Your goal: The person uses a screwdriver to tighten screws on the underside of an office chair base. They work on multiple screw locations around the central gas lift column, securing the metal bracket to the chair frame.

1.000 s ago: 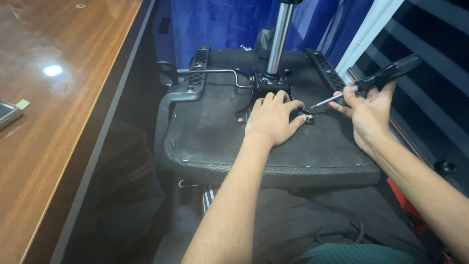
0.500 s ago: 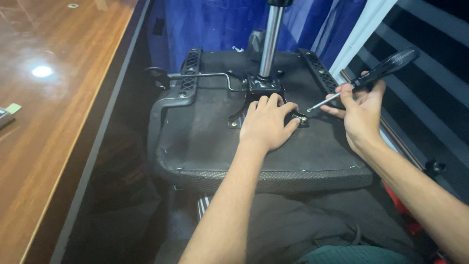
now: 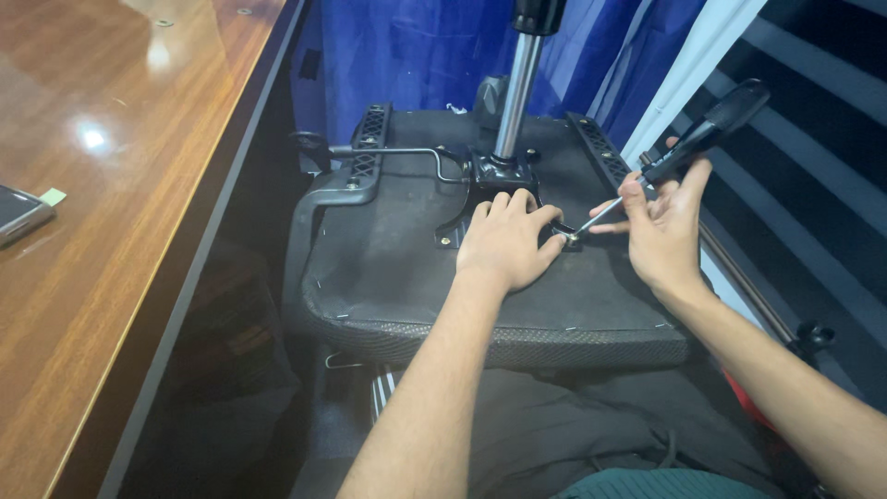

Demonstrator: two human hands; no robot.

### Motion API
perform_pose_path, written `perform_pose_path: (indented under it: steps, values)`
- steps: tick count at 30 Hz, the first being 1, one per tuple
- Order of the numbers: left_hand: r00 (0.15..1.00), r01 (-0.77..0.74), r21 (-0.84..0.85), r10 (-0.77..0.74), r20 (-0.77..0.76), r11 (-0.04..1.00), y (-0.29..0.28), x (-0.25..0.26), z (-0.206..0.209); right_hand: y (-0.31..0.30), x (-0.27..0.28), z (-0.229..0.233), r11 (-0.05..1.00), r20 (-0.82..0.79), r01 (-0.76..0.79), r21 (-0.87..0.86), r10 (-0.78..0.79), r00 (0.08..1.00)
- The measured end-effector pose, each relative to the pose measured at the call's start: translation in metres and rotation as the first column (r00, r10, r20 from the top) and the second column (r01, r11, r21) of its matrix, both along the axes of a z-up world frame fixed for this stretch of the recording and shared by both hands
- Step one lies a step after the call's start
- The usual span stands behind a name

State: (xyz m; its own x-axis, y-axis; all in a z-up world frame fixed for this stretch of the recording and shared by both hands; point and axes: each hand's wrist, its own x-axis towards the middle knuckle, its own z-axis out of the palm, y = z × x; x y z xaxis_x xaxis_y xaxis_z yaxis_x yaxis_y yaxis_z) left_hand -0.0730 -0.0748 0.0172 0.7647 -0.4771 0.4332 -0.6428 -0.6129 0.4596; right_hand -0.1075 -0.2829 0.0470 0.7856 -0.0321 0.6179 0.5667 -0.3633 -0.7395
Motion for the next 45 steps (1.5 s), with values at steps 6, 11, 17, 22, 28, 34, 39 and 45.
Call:
perform_pose_path:
  steps: [6,11,17,22,28,34,39,45]
  values:
    - [0.999,-0.008,0.040,0.009,-0.032,0.999,-0.003,0.000,0.002,0.009,-0.005,0.010,0.995,-0.003,0.044,-0.089,-0.044,0.999]
    - [0.994,0.011,-0.057,-0.005,0.113,0.998,-0.003,0.000,-0.005,0.018,-0.011,0.012,0.996,-0.047,0.029,-0.088,-0.033,0.998]
    - [0.999,0.014,0.011,-0.014,0.037,1.000,-0.008,-0.005,-0.004,0.018,-0.010,0.008,0.986,-0.050,0.035,-0.164,-0.044,0.998]
    - [1.000,-0.002,0.032,0.001,0.019,0.999,-0.010,-0.007,-0.001,0.016,-0.006,0.003,0.995,-0.086,-0.060,-0.081,0.053,0.995]
    - [1.000,0.004,0.034,-0.004,-0.003,0.999,-0.008,-0.010,0.001,0.014,-0.005,0.003,0.991,-0.136,-0.078,-0.109,0.063,0.989]
    - [1.000,0.008,0.035,-0.007,-0.023,0.999,-0.005,-0.013,0.004,0.018,-0.008,0.010,0.995,-0.181,-0.017,-0.097,-0.001,0.983]
    - [1.000,0.010,0.016,-0.010,-0.017,1.000,-0.001,-0.014,0.004,0.025,-0.012,0.015,0.989,-0.174,0.007,-0.149,-0.034,0.984]
    - [0.996,0.056,-0.055,-0.052,0.072,0.997,0.001,-0.016,0.005,0.027,-0.013,0.016,0.987,-0.180,0.082,-0.135,-0.106,0.978]
